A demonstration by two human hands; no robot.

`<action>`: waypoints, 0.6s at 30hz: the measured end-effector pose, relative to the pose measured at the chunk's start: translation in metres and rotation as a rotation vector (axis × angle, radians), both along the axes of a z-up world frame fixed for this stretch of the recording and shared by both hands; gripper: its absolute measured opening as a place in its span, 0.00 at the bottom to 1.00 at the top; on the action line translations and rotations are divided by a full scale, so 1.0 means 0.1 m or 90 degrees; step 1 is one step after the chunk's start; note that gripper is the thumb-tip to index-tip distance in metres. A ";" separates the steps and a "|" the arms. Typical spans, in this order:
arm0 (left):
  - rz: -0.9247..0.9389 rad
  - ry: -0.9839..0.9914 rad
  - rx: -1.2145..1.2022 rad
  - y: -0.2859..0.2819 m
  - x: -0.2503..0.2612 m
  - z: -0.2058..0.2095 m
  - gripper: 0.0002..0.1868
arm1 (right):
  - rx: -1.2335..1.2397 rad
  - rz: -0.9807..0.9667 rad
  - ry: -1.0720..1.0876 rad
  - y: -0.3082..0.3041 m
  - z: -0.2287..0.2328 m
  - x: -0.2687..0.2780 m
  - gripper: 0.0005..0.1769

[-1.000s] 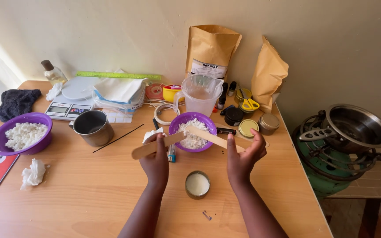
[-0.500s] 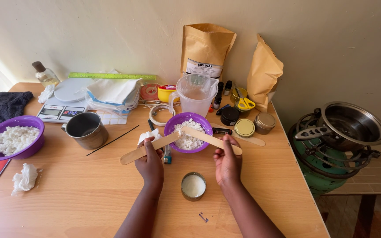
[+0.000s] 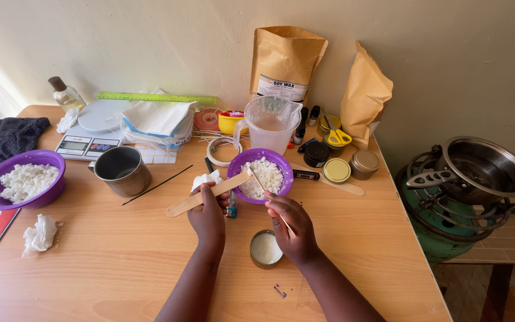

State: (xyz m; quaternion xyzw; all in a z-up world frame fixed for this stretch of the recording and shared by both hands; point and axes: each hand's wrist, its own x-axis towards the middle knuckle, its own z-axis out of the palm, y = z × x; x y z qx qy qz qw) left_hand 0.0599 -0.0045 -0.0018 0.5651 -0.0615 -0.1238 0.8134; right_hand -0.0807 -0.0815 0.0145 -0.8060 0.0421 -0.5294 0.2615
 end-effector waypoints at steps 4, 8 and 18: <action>0.003 -0.005 -0.001 -0.01 -0.01 0.02 0.12 | -0.077 0.059 0.000 0.01 0.08 -0.03 0.09; 0.001 0.005 -0.024 -0.01 0.01 0.00 0.12 | -0.094 0.085 0.035 0.01 0.06 -0.02 0.08; 0.010 0.011 -0.088 0.02 0.08 0.07 0.13 | -0.028 0.012 0.061 -0.11 -0.09 0.01 0.06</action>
